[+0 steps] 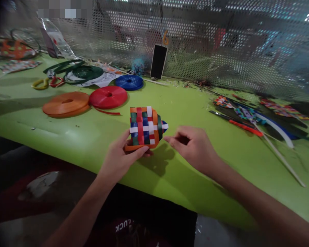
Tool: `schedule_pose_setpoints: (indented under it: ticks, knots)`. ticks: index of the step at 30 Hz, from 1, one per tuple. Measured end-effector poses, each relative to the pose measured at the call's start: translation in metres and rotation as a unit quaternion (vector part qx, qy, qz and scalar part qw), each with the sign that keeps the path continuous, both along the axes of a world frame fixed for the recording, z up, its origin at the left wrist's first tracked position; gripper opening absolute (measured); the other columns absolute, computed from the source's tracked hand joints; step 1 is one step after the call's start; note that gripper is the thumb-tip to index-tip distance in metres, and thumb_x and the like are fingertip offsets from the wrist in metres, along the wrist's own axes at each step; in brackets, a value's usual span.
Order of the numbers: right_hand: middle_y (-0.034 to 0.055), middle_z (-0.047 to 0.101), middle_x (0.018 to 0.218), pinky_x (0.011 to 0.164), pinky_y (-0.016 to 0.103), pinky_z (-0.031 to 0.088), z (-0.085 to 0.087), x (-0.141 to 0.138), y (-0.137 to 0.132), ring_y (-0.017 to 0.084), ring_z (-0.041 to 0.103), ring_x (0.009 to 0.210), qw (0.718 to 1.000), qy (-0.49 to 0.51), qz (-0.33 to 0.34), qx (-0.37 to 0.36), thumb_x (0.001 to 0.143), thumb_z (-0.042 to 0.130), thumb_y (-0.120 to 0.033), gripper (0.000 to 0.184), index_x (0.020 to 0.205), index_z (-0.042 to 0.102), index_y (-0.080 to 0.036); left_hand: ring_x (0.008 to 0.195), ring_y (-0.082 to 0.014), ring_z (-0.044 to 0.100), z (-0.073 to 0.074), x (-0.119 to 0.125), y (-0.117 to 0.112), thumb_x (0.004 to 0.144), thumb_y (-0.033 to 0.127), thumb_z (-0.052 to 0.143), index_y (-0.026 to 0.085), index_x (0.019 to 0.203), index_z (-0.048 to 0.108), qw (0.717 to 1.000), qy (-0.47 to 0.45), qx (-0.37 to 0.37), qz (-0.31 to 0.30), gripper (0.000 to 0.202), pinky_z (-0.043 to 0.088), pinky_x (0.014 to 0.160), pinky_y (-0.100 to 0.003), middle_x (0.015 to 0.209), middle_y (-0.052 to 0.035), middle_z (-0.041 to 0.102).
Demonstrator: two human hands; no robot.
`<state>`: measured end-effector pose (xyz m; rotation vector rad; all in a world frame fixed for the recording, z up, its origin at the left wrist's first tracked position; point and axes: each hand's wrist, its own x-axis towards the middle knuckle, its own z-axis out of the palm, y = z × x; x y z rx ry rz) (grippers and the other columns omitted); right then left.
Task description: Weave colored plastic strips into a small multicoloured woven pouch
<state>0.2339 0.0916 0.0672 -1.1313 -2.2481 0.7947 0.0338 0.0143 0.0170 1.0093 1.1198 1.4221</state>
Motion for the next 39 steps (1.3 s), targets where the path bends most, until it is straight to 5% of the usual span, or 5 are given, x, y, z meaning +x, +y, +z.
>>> schedule_pose_setpoints:
  ticks: [5, 12, 18, 26, 39]
  knots:
    - [0.0055, 0.068, 0.091, 0.064, 0.031, 0.047, -0.008, -0.015, -0.006, 0.016, 0.059, 0.073, 0.988, 0.014, 0.145, 0.051, 0.094, 0.059, -0.023, 0.013, 0.100, 0.071, -0.023, 0.089, -0.0225, 0.077, 0.003, 0.000, 0.000, 0.079, 0.018, 0.079, 0.019, 0.120, 0.063, 1.000, -0.007, 0.001, -0.021, 0.044, 0.065, 0.084, -0.036, 0.104, -0.0065, 0.077]
    - [0.0060, 0.059, 0.104, 0.084, 0.034, 0.055, -0.022, -0.021, -0.005, 0.019, 0.062, 0.099, 0.981, 0.116, 0.150, -0.046, 0.089, 0.066, -0.016, 0.008, 0.086, 0.071, -0.022, 0.088, -0.0217, 0.074, 0.001, 0.001, 0.001, 0.070, 0.018, 0.085, 0.018, 0.108, 0.069, 0.996, 0.092, 0.010, -0.011, 0.041, 0.062, 0.081, -0.035, 0.097, -0.0040, 0.077]
    - [0.0044, 0.066, 0.095, 0.064, 0.031, 0.054, -0.013, -0.016, -0.007, 0.014, 0.062, 0.072, 0.963, 0.105, 0.132, -0.208, 0.090, 0.067, -0.026, 0.008, 0.095, 0.071, -0.021, 0.082, -0.0197, 0.073, -0.003, -0.003, 0.001, 0.079, 0.020, 0.075, 0.018, 0.093, 0.075, 0.996, 0.078, 0.005, -0.045, 0.014, 0.061, 0.076, -0.033, 0.089, -0.0041, 0.078]
    - [0.0059, 0.059, 0.102, 0.072, 0.031, 0.054, -0.017, -0.019, -0.012, 0.017, 0.061, 0.088, 0.983, 0.121, 0.132, -0.049, 0.091, 0.065, -0.021, 0.009, 0.088, 0.073, -0.023, 0.076, -0.0185, 0.073, -0.006, -0.003, 0.002, 0.075, 0.017, 0.076, 0.018, 0.090, 0.075, 0.997, 0.049, -0.014, -0.066, 0.016, 0.062, 0.076, -0.035, 0.081, -0.0025, 0.077]
    - [0.0025, 0.064, 0.090, 0.054, 0.025, 0.050, -0.013, -0.016, -0.017, 0.009, 0.061, 0.061, 0.951, 0.203, 0.128, -0.195, 0.087, 0.074, -0.037, 0.018, 0.083, 0.072, -0.019, 0.072, -0.0194, 0.074, -0.005, -0.002, 0.009, 0.071, 0.027, 0.086, 0.015, 0.082, 0.076, 1.000, -0.008, -0.020, -0.018, 0.020, 0.064, 0.077, -0.037, 0.078, -0.0050, 0.077]
